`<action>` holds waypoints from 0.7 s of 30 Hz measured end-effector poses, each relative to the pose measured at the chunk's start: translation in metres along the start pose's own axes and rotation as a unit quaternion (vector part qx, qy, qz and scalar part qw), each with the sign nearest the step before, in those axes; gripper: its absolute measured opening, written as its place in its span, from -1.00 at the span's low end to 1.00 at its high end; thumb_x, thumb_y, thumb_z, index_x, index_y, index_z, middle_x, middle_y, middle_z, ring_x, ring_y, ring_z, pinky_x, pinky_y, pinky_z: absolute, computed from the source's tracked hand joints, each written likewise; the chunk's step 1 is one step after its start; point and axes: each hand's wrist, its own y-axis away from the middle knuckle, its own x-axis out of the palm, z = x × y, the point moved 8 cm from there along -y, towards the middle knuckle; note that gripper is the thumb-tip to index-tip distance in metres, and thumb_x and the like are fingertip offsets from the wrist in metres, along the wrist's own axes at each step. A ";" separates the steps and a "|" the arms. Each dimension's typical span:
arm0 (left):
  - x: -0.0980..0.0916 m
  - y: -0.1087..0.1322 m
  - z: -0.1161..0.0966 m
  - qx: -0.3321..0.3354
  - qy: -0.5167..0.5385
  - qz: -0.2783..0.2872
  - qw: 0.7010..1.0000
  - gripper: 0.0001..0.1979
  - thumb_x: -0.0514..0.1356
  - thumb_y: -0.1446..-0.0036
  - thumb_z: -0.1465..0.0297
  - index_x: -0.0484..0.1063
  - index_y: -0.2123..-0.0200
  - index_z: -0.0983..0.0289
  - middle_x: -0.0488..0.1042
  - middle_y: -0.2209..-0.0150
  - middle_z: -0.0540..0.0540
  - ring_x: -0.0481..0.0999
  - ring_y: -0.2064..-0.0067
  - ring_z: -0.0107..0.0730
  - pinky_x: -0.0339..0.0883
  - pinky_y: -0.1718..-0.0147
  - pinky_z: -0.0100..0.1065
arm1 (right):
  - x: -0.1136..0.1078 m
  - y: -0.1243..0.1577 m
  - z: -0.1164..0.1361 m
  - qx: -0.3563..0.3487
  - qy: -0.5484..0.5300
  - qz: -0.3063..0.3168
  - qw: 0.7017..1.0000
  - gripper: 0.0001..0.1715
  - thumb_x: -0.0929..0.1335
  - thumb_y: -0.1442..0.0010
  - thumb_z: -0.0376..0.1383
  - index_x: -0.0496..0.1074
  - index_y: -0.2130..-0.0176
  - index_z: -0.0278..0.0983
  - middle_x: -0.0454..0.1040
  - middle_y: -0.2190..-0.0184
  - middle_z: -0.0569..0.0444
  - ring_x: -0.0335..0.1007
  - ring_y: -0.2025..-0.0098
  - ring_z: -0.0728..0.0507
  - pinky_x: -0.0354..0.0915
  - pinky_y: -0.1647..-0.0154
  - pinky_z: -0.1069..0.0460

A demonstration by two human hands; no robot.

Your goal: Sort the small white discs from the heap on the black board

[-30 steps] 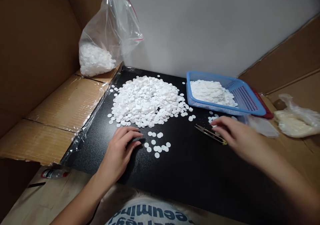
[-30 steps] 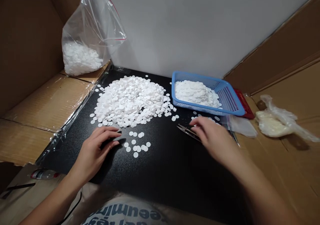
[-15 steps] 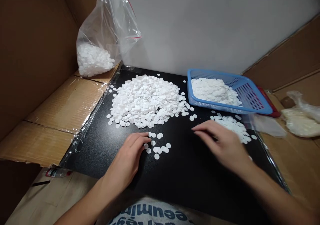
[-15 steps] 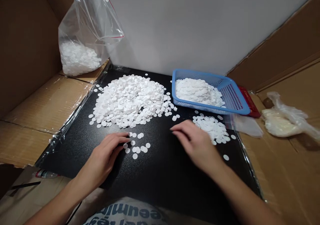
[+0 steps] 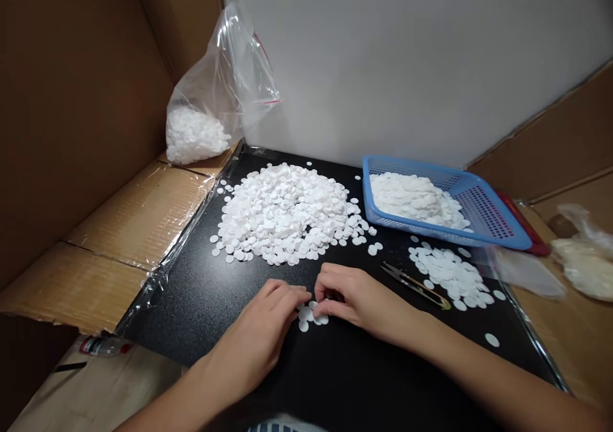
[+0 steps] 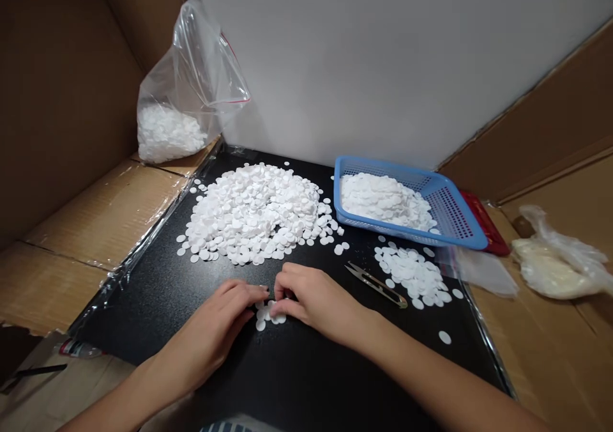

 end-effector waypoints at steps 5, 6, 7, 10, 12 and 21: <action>-0.011 -0.008 0.000 0.007 -0.002 0.023 1.000 -0.64 0.02 -0.32 0.58 0.29 -0.12 0.16 0.45 0.04 0.12 0.43 0.02 -0.28 0.39 0.04 -0.26 | -0.022 -0.020 -0.006 -0.004 0.040 -0.089 0.995 -0.92 0.34 -0.30 -0.37 0.38 0.29 -0.25 0.41 0.30 0.07 0.38 0.28 -0.08 0.29 0.26 0.03; -0.016 -0.013 0.003 0.012 -0.029 0.012 0.999 -0.68 0.03 -0.32 0.56 0.31 -0.08 0.18 0.44 0.04 0.12 0.42 0.02 -0.27 0.38 0.05 -0.24 | -0.025 -0.025 -0.008 -0.003 0.060 -0.109 0.992 -0.96 0.32 -0.31 -0.37 0.38 0.25 -0.25 0.41 0.25 0.04 0.39 0.26 -0.10 0.30 0.25 0.01; -0.023 -0.020 0.007 0.012 -0.065 -0.013 0.998 -0.74 0.05 -0.32 0.54 0.34 -0.02 0.20 0.44 0.08 0.11 0.42 0.05 -0.25 0.37 0.08 -0.23 | -0.025 -0.031 -0.010 -0.002 0.081 -0.120 0.989 -0.97 0.32 -0.31 -0.36 0.38 0.20 -0.25 0.40 0.20 0.00 0.39 0.24 -0.12 0.32 0.25 -0.01; -0.033 -0.041 0.022 0.006 -0.192 -0.045 0.980 -0.88 0.14 -0.27 0.49 0.37 0.13 0.24 0.39 0.18 0.10 0.39 0.15 -0.21 0.34 0.21 -0.21 | -0.020 -0.041 -0.011 -0.018 0.130 -0.121 0.984 -0.92 0.32 -0.30 -0.33 0.38 0.15 -0.25 0.40 0.18 -0.03 0.41 0.23 -0.16 0.35 0.28 -0.03; -0.030 -0.052 0.030 0.020 -0.256 -0.036 0.966 -0.96 0.17 -0.25 0.47 0.35 0.23 0.25 0.37 0.22 0.09 0.37 0.18 -0.20 0.32 0.25 -0.22 | -0.016 -0.040 -0.006 -0.046 0.149 -0.124 0.980 -0.92 0.28 -0.34 -0.33 0.38 0.20 -0.25 0.41 0.25 -0.02 0.40 0.25 -0.16 0.36 0.26 -0.03; -0.015 -0.048 0.021 0.106 -0.290 -0.035 0.950 -0.92 0.15 -0.29 0.43 0.39 0.30 0.29 0.36 0.28 0.10 0.32 0.24 -0.22 0.27 0.28 -0.23 | -0.011 0.006 -0.001 -0.079 0.138 -0.123 0.980 -0.75 0.21 -0.39 -0.34 0.42 0.28 -0.24 0.40 0.36 0.02 0.38 0.33 -0.10 0.32 0.31 0.03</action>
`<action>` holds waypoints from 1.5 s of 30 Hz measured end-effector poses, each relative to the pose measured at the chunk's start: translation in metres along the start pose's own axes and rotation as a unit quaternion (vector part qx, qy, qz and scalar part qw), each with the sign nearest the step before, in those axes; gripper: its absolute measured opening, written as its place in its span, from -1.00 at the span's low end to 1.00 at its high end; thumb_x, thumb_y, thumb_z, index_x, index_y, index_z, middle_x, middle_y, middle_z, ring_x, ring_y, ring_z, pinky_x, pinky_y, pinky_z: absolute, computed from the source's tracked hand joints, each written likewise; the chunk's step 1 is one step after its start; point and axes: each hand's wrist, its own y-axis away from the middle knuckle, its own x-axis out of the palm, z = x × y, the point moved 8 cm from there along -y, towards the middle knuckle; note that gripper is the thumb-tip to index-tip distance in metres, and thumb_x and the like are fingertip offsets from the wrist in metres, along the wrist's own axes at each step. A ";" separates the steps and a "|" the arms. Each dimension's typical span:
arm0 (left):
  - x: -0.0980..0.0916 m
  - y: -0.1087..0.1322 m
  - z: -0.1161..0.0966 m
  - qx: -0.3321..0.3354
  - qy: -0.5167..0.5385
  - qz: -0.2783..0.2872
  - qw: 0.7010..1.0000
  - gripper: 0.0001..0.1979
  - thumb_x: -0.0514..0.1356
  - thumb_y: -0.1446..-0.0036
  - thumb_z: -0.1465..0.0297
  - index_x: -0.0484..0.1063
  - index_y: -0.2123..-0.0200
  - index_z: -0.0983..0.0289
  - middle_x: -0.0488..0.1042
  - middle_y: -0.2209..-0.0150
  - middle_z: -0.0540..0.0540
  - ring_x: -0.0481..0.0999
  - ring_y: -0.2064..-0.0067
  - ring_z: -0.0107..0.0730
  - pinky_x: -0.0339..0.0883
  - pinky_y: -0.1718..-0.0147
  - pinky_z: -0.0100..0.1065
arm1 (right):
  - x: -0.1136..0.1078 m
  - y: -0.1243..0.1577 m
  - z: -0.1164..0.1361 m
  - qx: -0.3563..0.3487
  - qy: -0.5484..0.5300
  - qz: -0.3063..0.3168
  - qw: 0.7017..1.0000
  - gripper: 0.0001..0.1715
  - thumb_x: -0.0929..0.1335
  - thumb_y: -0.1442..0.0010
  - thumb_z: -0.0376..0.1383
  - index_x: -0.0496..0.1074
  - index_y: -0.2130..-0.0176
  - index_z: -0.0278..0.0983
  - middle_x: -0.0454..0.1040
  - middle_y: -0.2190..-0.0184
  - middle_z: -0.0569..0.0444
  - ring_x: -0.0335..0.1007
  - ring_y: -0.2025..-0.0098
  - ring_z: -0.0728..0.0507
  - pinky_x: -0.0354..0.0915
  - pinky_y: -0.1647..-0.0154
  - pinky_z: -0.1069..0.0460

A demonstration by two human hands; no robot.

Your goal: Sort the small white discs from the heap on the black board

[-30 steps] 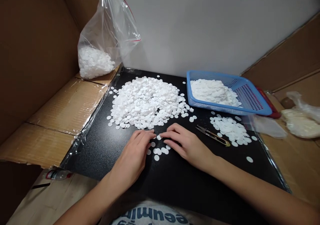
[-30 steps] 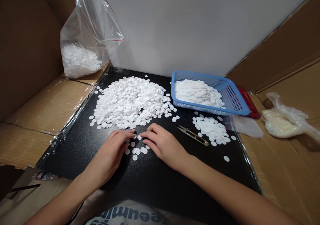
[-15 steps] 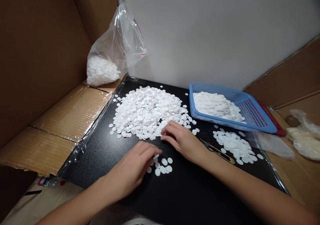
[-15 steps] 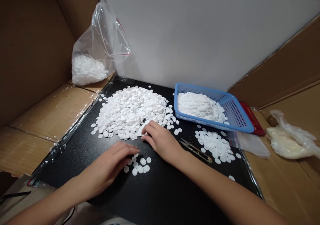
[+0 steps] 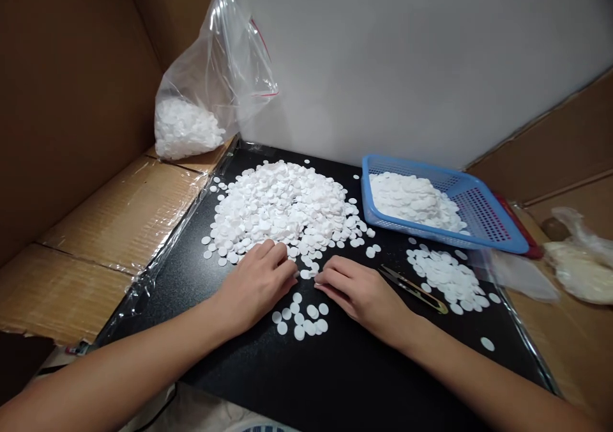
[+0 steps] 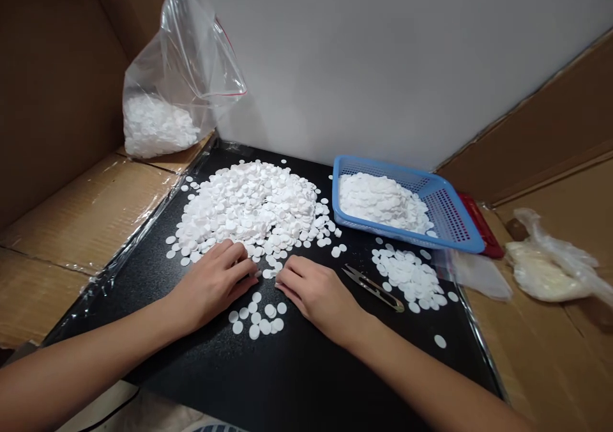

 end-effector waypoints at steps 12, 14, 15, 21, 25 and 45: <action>-0.004 0.001 0.020 -0.042 0.120 0.013 0.992 -0.85 0.32 -0.15 0.41 0.46 0.20 0.24 0.40 0.25 0.07 0.38 0.20 -0.26 0.29 0.25 -0.29 | -0.004 0.011 -0.029 0.207 -0.159 0.032 0.965 -0.78 0.42 -0.22 -0.27 0.38 0.44 -0.24 0.36 0.40 0.13 0.31 0.41 -0.04 0.24 0.43 0.05; -0.004 0.001 0.023 -0.049 0.139 0.017 0.989 -0.84 0.33 -0.14 0.42 0.48 0.19 0.24 0.39 0.25 0.06 0.38 0.19 -0.26 0.30 0.25 -0.30 | -0.006 0.006 -0.034 0.212 -0.143 0.036 0.966 -0.80 0.42 -0.22 -0.29 0.37 0.42 -0.24 0.37 0.40 0.14 0.31 0.40 -0.04 0.22 0.42 0.06; -0.004 0.001 0.024 -0.053 0.144 0.022 0.988 -0.84 0.33 -0.14 0.42 0.48 0.19 0.24 0.39 0.25 0.06 0.38 0.18 -0.26 0.30 0.25 -0.30 | -0.008 0.003 -0.036 0.207 -0.138 0.034 0.968 -0.82 0.40 -0.23 -0.30 0.37 0.41 -0.24 0.38 0.39 0.14 0.32 0.39 -0.05 0.23 0.41 0.06; -0.001 -0.012 0.013 -0.062 0.098 0.057 0.992 -0.87 0.24 -0.24 0.35 0.48 0.17 0.26 0.40 0.24 0.09 0.35 0.17 -0.21 0.25 0.21 -0.23 | -0.007 -0.009 -0.029 0.112 -0.116 0.001 0.987 -0.83 0.32 -0.30 -0.39 0.48 0.14 -0.21 0.42 0.27 0.05 0.41 0.26 -0.10 0.34 0.22 0.01; 0.001 -0.025 0.002 -0.048 0.057 0.073 0.995 -0.91 0.27 -0.21 0.39 0.47 0.24 0.27 0.38 0.26 0.08 0.32 0.19 -0.20 0.17 0.22 -0.22 | -0.009 -0.010 -0.020 0.077 -0.119 -0.028 0.990 -0.88 0.34 -0.28 -0.41 0.49 0.22 -0.23 0.40 0.29 0.05 0.40 0.29 -0.08 0.34 0.25 0.04; -0.004 -0.011 0.012 -0.176 0.290 0.127 0.932 -0.94 0.28 -0.18 0.46 0.46 0.35 0.22 0.49 0.38 -0.06 0.40 0.32 -0.39 0.16 0.31 -0.37 | -0.017 -0.004 -0.034 0.101 -0.089 -0.038 0.990 -0.93 0.34 -0.29 -0.38 0.42 0.27 -0.25 0.44 0.31 0.05 0.41 0.28 -0.10 0.32 0.26 0.03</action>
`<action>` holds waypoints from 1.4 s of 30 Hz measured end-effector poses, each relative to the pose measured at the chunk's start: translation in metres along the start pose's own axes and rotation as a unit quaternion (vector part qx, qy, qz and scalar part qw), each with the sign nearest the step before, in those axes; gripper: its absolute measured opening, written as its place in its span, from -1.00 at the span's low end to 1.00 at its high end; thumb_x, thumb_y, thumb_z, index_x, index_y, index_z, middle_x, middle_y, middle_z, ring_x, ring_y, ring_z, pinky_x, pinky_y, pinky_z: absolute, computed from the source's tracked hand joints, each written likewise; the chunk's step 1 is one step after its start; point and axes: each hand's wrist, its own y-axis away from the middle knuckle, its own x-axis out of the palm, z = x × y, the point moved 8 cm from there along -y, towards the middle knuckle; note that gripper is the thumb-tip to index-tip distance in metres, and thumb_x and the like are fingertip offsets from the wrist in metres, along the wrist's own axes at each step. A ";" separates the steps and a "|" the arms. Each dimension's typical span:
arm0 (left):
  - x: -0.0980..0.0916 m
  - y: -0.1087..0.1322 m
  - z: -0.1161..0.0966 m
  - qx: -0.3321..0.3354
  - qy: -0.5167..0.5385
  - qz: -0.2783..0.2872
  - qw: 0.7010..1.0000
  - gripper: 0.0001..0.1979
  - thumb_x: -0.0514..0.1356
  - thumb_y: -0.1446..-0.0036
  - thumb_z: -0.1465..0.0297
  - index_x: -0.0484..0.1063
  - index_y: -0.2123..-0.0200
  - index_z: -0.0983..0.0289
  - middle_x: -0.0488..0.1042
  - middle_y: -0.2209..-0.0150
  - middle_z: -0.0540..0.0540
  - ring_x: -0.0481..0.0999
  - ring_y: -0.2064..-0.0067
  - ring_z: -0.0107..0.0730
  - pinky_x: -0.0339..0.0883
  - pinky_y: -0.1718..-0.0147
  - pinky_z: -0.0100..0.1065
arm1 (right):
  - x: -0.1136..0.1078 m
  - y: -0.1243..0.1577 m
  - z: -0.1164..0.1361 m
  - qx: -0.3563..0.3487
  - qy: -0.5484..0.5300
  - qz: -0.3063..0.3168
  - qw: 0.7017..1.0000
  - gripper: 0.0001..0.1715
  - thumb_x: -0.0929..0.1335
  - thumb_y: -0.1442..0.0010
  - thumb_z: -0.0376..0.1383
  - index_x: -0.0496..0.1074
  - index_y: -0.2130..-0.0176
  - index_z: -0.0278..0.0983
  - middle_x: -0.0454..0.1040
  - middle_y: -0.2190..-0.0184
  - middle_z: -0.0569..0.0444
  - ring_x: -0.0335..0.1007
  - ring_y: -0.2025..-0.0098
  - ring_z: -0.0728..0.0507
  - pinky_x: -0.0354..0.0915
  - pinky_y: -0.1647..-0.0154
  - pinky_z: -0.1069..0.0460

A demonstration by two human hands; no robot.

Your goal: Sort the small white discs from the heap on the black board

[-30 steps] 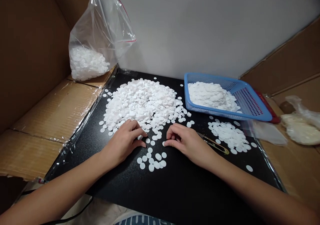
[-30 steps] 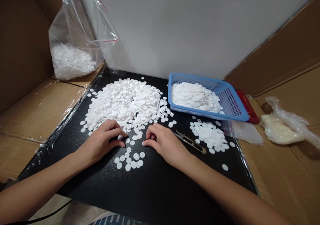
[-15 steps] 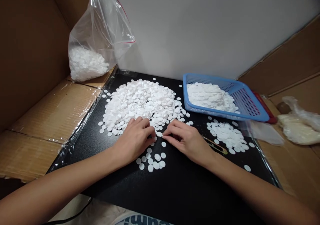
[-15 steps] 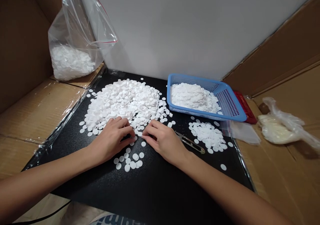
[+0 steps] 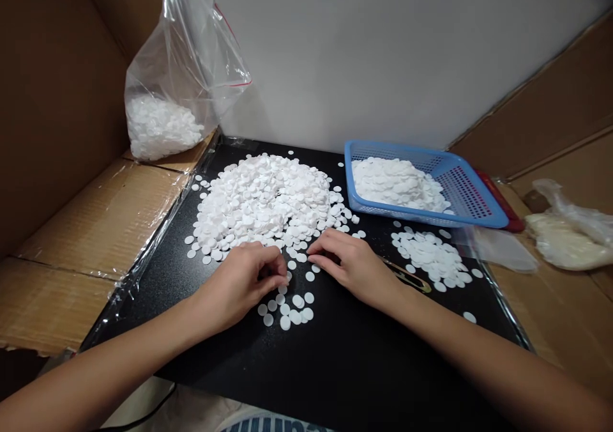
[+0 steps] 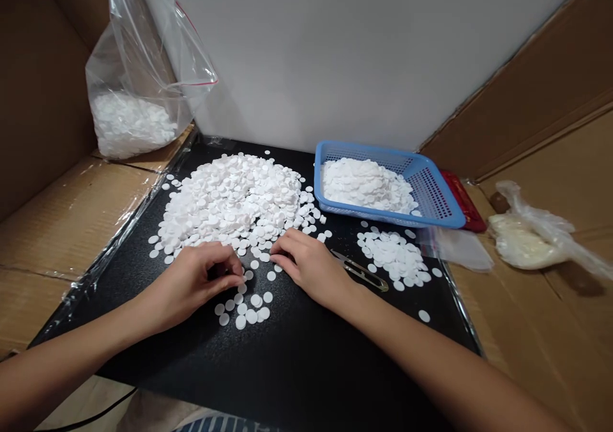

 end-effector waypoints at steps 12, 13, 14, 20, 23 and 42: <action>0.000 0.007 0.009 0.027 -0.107 -0.024 0.994 -0.87 0.15 -0.25 0.56 0.45 0.27 0.23 0.42 0.26 0.03 0.39 0.18 -0.30 0.25 0.24 -0.32 | 0.007 0.002 -0.005 0.119 0.038 0.111 0.986 -0.76 0.37 -0.28 -0.25 0.34 0.42 -0.24 0.40 0.44 0.12 0.29 0.46 -0.04 0.14 0.50 0.07; 0.000 0.004 0.009 0.032 -0.128 -0.026 0.991 -0.88 0.16 -0.25 0.54 0.45 0.27 0.23 0.42 0.27 0.04 0.38 0.18 -0.28 0.24 0.23 -0.30 | 0.005 0.001 -0.003 0.115 0.039 0.105 0.987 -0.78 0.37 -0.28 -0.27 0.34 0.41 -0.24 0.40 0.44 0.13 0.29 0.45 -0.04 0.14 0.48 0.07; 0.001 0.002 0.008 0.037 -0.148 -0.026 0.988 -0.90 0.17 -0.25 0.53 0.45 0.26 0.23 0.42 0.27 0.04 0.37 0.18 -0.26 0.23 0.23 -0.27 | 0.004 0.000 0.001 0.102 0.039 0.094 0.990 -0.80 0.36 -0.29 -0.30 0.34 0.40 -0.24 0.40 0.42 0.12 0.30 0.44 -0.04 0.16 0.46 0.07; 0.006 -0.008 0.004 0.051 -0.207 -0.015 0.977 -0.95 0.21 -0.22 0.50 0.42 0.25 0.25 0.40 0.25 0.06 0.34 0.17 -0.21 0.20 0.20 -0.20 | 0.018 -0.013 0.025 -0.009 0.020 0.080 0.997 -0.83 0.32 -0.29 -0.46 0.47 0.21 -0.23 0.36 0.31 0.08 0.35 0.31 -0.05 0.28 0.29 0.06; 0.006 -0.007 0.003 0.045 -0.199 0.001 0.979 -0.96 0.20 -0.22 0.50 0.42 0.27 0.26 0.39 0.25 0.07 0.33 0.18 -0.21 0.18 0.20 -0.20 | 0.023 -0.015 0.028 -0.026 0.023 0.084 0.996 -0.80 0.32 -0.29 -0.46 0.51 0.21 -0.22 0.33 0.34 0.09 0.33 0.35 -0.04 0.29 0.32 0.07; -0.003 0.016 -0.004 0.122 -0.179 -0.072 0.974 -0.83 0.12 -0.31 0.45 0.47 0.09 0.22 0.38 0.14 0.14 0.30 0.11 -0.19 0.28 0.14 -0.19 | 0.003 0.002 0.011 0.030 0.024 0.011 0.999 -0.92 0.34 -0.29 -0.37 0.46 0.25 -0.24 0.42 0.32 0.06 0.40 0.33 -0.08 0.33 0.32 0.03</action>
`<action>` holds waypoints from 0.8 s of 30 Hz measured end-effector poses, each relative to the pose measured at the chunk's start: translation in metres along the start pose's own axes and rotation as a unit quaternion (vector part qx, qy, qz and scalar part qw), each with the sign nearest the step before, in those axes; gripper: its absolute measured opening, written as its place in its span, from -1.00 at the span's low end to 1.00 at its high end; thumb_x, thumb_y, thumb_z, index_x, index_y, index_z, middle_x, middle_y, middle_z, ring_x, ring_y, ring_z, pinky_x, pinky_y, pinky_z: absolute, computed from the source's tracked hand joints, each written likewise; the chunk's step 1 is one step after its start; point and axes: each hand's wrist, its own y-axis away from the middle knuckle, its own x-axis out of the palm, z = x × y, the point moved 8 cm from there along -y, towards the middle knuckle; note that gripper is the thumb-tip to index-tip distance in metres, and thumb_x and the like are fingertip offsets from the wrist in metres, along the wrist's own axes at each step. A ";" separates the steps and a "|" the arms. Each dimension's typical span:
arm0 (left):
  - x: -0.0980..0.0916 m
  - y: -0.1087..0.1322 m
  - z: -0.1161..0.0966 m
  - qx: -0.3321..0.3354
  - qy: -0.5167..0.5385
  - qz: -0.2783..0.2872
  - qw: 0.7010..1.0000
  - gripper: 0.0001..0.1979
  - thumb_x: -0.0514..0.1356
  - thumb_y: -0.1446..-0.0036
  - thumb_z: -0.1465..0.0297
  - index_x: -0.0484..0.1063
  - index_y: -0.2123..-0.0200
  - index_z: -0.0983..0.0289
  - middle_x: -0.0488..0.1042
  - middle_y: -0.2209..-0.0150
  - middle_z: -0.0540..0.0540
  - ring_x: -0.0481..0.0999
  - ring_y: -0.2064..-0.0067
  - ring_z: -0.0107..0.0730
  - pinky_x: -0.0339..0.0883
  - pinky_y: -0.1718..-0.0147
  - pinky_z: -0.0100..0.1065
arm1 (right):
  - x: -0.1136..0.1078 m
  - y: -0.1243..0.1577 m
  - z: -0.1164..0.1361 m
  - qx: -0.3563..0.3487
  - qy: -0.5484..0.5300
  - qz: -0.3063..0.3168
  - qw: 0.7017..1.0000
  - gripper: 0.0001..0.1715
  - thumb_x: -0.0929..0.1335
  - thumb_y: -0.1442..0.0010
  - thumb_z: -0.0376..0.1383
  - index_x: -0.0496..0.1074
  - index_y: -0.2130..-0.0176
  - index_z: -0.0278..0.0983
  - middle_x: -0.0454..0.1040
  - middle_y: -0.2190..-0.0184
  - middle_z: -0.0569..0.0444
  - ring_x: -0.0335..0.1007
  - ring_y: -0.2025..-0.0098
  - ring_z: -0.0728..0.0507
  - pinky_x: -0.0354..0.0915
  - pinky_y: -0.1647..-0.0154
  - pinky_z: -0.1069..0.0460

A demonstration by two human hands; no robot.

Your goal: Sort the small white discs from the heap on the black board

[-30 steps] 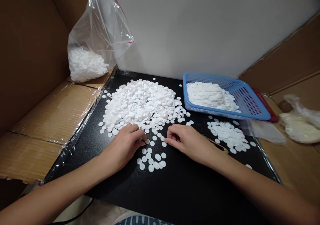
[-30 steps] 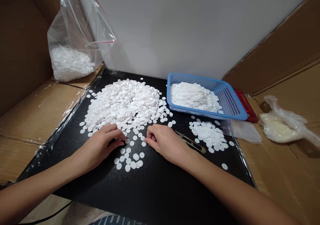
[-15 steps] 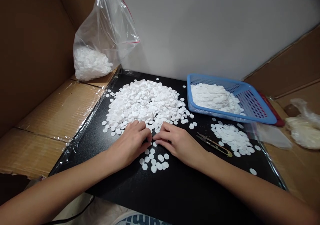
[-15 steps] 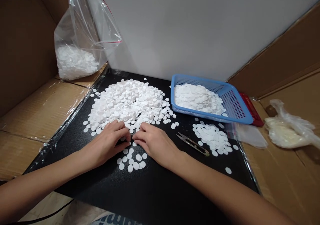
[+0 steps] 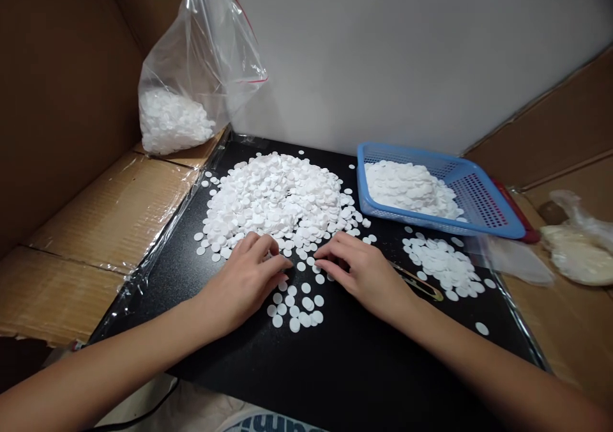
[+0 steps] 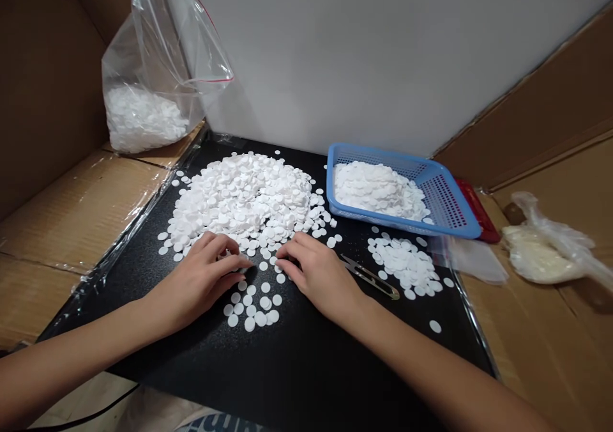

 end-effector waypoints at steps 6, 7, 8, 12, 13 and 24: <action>0.017 -0.006 -0.011 0.031 -0.087 0.015 0.996 -0.75 0.18 -0.27 0.37 0.48 -0.01 0.22 0.38 0.09 0.21 0.29 0.06 -0.04 0.29 0.12 -0.04 | 0.007 -0.015 -0.007 0.009 0.020 -0.011 1.000 -0.89 0.33 -0.28 -0.39 0.46 0.28 -0.24 0.45 0.33 0.06 0.44 0.31 -0.10 0.33 0.30 0.02; 0.017 -0.005 -0.011 0.028 -0.079 0.013 0.996 -0.75 0.18 -0.27 0.37 0.48 0.00 0.22 0.38 0.09 0.20 0.29 0.06 -0.05 0.29 0.12 -0.05 | 0.007 -0.015 -0.005 0.005 0.020 -0.012 1.000 -0.87 0.32 -0.29 -0.39 0.46 0.28 -0.23 0.45 0.32 0.06 0.44 0.30 -0.10 0.33 0.30 0.02; 0.017 -0.003 -0.010 0.024 -0.068 0.011 0.997 -0.75 0.18 -0.26 0.38 0.48 0.00 0.21 0.38 0.10 0.19 0.29 0.06 -0.06 0.29 0.11 -0.05 | 0.007 -0.015 -0.004 0.001 0.020 -0.012 1.000 -0.86 0.31 -0.29 -0.40 0.46 0.28 -0.23 0.45 0.33 0.06 0.44 0.30 -0.10 0.33 0.30 0.02; 0.014 0.001 -0.008 0.007 -0.006 0.031 0.999 -0.78 0.17 -0.28 0.38 0.48 0.02 0.19 0.37 0.10 0.16 0.29 0.06 -0.13 0.28 0.08 -0.07 | 0.008 -0.015 -0.002 0.004 0.026 0.005 1.000 -0.90 0.35 -0.26 -0.39 0.42 0.32 -0.24 0.44 0.34 0.07 0.40 0.33 -0.09 0.29 0.33 0.02; 0.013 0.000 -0.007 0.000 0.012 0.037 0.999 -0.80 0.16 -0.28 0.37 0.48 0.04 0.20 0.37 0.10 0.16 0.29 0.07 -0.14 0.28 0.07 -0.08 | 0.009 -0.015 -0.003 0.010 0.025 0.014 1.000 -0.90 0.36 -0.25 -0.39 0.41 0.34 -0.24 0.43 0.35 0.07 0.38 0.34 -0.09 0.28 0.35 0.03; 0.013 -0.047 -0.003 -0.128 0.323 0.010 0.938 -0.93 0.29 -0.15 0.40 0.49 0.36 0.28 0.49 0.37 0.03 0.44 0.29 -0.36 0.31 0.30 -0.35 | -0.022 0.002 0.000 0.074 -0.159 -0.064 0.982 -0.84 0.34 -0.24 -0.25 0.39 0.38 -0.24 0.42 0.46 0.12 0.32 0.46 -0.04 0.26 0.45 0.07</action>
